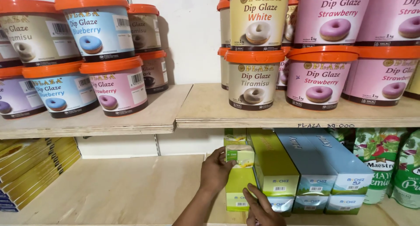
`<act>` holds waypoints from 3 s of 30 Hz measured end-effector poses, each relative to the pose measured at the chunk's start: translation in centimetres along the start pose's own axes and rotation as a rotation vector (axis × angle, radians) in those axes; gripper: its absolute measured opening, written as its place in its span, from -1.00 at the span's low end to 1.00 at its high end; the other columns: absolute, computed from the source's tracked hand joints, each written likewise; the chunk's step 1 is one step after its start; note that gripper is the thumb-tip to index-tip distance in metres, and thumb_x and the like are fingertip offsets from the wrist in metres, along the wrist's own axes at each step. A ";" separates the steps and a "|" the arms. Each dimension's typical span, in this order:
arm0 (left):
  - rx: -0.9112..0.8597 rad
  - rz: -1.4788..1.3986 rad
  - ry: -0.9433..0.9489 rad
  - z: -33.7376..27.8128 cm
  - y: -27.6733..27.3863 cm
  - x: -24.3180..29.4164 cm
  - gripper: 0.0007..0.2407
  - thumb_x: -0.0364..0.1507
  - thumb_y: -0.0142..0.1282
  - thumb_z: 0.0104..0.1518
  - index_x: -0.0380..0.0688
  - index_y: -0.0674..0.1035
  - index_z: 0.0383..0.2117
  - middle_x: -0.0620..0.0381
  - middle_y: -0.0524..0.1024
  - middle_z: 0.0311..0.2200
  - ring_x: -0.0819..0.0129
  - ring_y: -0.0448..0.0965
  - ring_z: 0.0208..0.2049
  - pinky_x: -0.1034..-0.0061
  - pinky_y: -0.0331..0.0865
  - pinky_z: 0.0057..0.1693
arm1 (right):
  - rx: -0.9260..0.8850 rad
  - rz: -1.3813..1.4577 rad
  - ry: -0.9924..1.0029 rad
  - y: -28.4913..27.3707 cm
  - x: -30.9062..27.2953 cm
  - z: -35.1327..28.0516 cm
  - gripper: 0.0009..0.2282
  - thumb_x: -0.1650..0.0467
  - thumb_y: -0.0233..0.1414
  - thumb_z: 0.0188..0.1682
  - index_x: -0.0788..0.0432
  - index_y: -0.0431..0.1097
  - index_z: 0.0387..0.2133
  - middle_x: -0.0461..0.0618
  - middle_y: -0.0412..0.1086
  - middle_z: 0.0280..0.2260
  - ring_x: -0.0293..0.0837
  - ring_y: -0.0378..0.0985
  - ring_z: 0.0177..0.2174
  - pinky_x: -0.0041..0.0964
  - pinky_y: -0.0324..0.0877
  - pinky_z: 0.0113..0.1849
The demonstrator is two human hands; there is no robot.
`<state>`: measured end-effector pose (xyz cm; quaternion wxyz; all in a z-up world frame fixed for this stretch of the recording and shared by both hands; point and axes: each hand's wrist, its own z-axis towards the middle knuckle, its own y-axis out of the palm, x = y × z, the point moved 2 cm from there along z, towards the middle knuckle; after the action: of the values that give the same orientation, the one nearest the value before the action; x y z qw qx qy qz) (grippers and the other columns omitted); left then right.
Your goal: The person is stocking boxes of cheese from a plastic basket onto a shelf in a grocery store.
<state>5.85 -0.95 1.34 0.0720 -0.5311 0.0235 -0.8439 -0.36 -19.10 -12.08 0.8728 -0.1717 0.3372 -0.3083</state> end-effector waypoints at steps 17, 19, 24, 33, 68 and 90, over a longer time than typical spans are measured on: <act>0.174 0.402 -0.044 8.9 2.4 -1.7 -0.62 -0.42 0.33 0.01 -0.14 0.59 0.01 -0.11 0.65 -0.15 0.02 0.65 -0.16 0.30 0.50 0.02 | 0.056 -0.057 -0.215 1.7 2.7 -0.7 -0.44 0.68 0.06 -0.26 0.19 0.42 0.11 0.11 0.32 0.19 0.08 0.50 0.10 -0.36 0.56 -0.22; 0.185 0.471 0.024 9.1 2.8 -2.0 -0.64 -0.44 0.33 0.02 -0.21 0.58 -0.02 -0.16 0.63 -0.14 -0.05 0.62 -0.13 0.25 0.48 0.03 | 0.058 -0.050 -0.276 1.6 2.6 -0.6 -0.46 0.67 0.07 -0.24 0.21 0.42 0.11 0.15 0.28 0.19 0.17 0.42 0.14 -0.34 0.55 -0.19; 0.040 0.456 0.027 7.0 3.2 2.3 -0.53 -0.42 0.33 0.01 -0.17 0.43 0.08 -0.19 0.59 -0.10 -0.14 0.57 -0.05 0.21 0.45 0.09 | -0.047 0.058 -0.175 2.5 4.0 -1.1 -0.50 0.68 0.03 -0.13 0.23 0.39 0.14 0.18 0.24 0.24 0.13 0.42 0.17 -0.34 0.56 -0.18; 0.021 0.525 -0.048 8.9 3.6 0.5 -0.55 -0.41 0.35 0.02 -0.23 0.46 0.04 -0.19 0.61 -0.11 -0.12 0.59 -0.03 0.23 0.46 0.11 | -0.037 0.079 -0.104 1.2 1.6 -1.0 -0.47 0.67 0.07 -0.17 0.24 0.35 0.15 0.16 0.27 0.23 -0.19 0.71 -0.14 -0.44 0.58 -0.40; 0.187 0.226 0.563 -14.4 0.4 1.1 -0.80 -0.53 0.30 0.07 -0.16 0.65 -0.17 -0.03 0.58 -0.13 0.13 0.56 -0.12 0.35 0.44 -0.01 | 0.173 0.172 -0.023 -1.6 -3.0 -6.8 -0.78 0.60 0.06 -0.15 0.16 0.53 -0.26 0.10 0.50 -0.01 -0.23 0.64 -0.45 -0.38 0.58 -0.44; -0.149 0.330 -0.219 -32.6 1.9 -19.7 -0.64 -0.22 0.25 0.15 -0.24 0.61 -0.07 -0.15 0.58 -0.12 -0.01 0.61 -0.06 0.25 0.47 0.09 | -0.361 0.137 0.605 2.2 1.0 -23.3 -0.87 0.45 0.11 -0.13 0.16 0.55 -0.33 0.02 0.51 -0.33 -0.06 0.64 -0.40 -0.24 0.51 -0.33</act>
<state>-14.94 -1.12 -30.66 0.1720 -0.6126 0.1644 -0.7537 -15.04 -20.28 -30.30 0.7077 -0.2008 0.6402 -0.2214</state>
